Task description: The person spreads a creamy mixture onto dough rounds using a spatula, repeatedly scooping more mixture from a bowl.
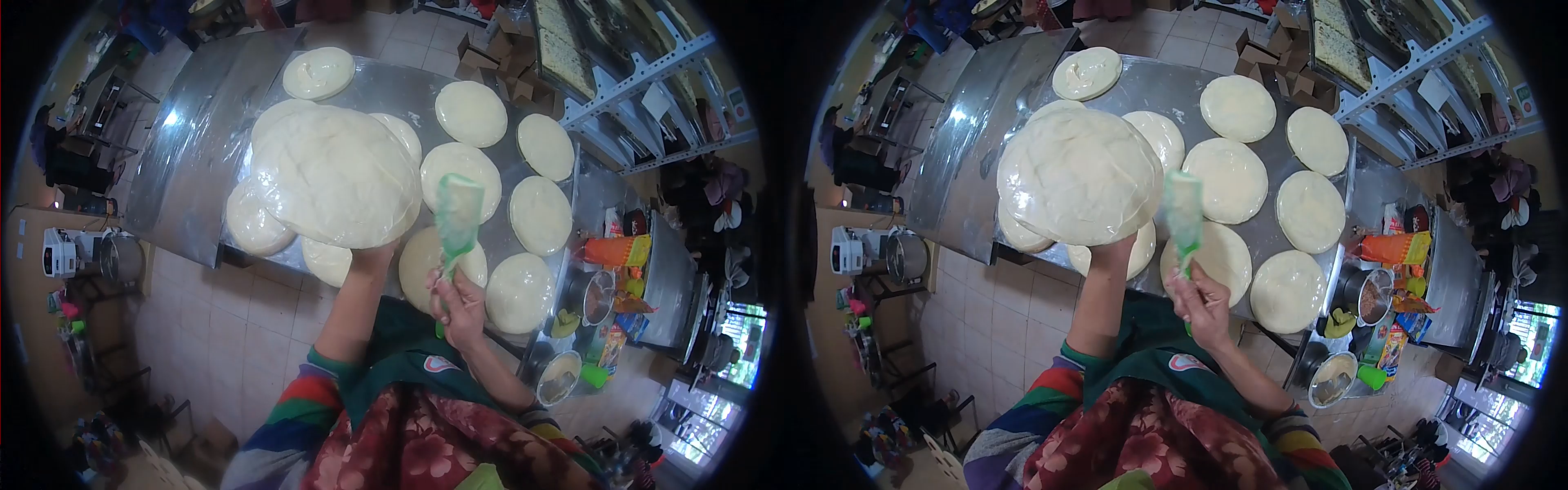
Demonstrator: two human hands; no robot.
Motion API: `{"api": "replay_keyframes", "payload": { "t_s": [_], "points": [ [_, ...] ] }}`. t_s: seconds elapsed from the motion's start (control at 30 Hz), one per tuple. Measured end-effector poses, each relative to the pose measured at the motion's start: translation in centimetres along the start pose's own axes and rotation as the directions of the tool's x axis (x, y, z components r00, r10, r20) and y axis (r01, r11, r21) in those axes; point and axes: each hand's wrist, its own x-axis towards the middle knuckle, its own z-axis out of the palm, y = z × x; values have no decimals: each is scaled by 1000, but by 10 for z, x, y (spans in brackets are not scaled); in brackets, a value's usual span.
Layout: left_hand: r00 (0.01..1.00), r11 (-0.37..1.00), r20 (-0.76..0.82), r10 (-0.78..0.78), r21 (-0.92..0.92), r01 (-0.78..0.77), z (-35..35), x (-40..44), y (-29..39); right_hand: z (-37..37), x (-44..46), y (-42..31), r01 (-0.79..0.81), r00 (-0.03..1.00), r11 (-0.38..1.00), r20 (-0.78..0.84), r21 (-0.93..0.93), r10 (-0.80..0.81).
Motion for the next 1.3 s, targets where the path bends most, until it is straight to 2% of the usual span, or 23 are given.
{"api": "replay_keyframes", "payload": {
  "t_s": [0.03, 0.1, 0.13, 0.2, 0.23, 0.3, 0.33, 0.43, 0.53, 0.57, 0.6, 0.67, 0.73, 0.8, 0.87, 0.93, 0.97, 1.03, 1.13, 1.17, 1.27, 1.3],
  "points": [
    [984, 1000, -175, 26, 21, -22, -14, 6, -2, 4, 4, 4, -17, 1000, 989, -9, -148, 16],
    [996, 997, 56, -73, -31, 75, -20, 8, -10, 13, 5, 19, -50, 999, 903, -34, -427, 39],
    [992, 995, 85, -92, -28, 95, -20, 11, -14, 16, 6, 19, -49, 988, 875, 106, -481, 113],
    [994, 996, 76, -79, -35, 82, -27, 25, -20, 43, 21, 15, 323, 930, 871, 294, -371, -220],
    [994, 996, 73, -80, -34, 82, -31, 33, -21, 42, 32, 15, 338, 920, 872, 320, -355, -226],
    [993, 995, 76, -87, -35, 89, -40, 51, -25, 27, 52, 15, 75, 993, 988, 96, -133, -62],
    [993, 995, 79, -89, -33, 92, -43, 60, -26, 21, 61, 12, -43, 999, 999, -1, 7, 43],
    [991, 994, 83, -106, -33, 109, -52, 83, -31, 22, 91, -13, 63, 971, 997, -228, -33, -69],
    [987, 989, 85, -140, -32, 143, -64, 98, -38, 32, 108, 10, 34, 932, 938, -328, -344, -154],
    [983, 986, 83, -161, -28, 164, -69, 101, -39, 41, 109, 17, -7, 970, 872, -214, -490, -112],
    [980, 982, 81, -183, -27, 185, -75, 103, -41, 64, 114, 20, 143, 965, 781, -89, -607, -247],
    [970, 973, 78, -230, -15, 232, -86, 108, -40, 83, 126, 20, 218, 976, 777, 118, -590, -185],
    [956, 959, 83, -283, 3, 284, -100, 113, -39, 90, 145, 4, 217, 976, 824, 100, -523, -194],
    [935, 940, 87, -342, 28, 341, -117, 117, -39, 65, 170, -22, 122, 992, 764, 90, -633, -84],
    [912, 916, 76, -402, 39, 400, -123, 121, -36, 53, 201, -58, 111, 994, 774, 54, -623, -99],
    [879, 878, 5, -477, -46, 476, -110, 126, -30, 62, 224, -96, 200, 978, 503, 144, -841, -148],
    [905, 903, 43, -423, 100, 418, -109, 129, -30, 64, 229, -99, 240, 970, 407, 208, -881, -121],
    [907, 901, 63, -417, 160, 403, -110, 129, -28, 68, 236, -100, 329, 944, 208, 326, -921, -45],
    [892, 891, 16, -451, 57, 450, -112, 135, -25, 75, 207, -95, 454, 888, -70, 446, -888, 111],
    [884, 884, -6, -467, 19, 467, -113, 136, -24, 70, 205, -96, 459, 870, 42, 459, -887, 181],
    [856, 858, -78, -511, -116, 501, -119, 154, -22, 31, 196, -88, 246, 919, 462, 357, -852, 168],
    [849, 850, -95, -520, -151, 504, -121, 164, -21, 20, 189, -92, 67, 959, 523, 200, -849, 201]
  ]
}}
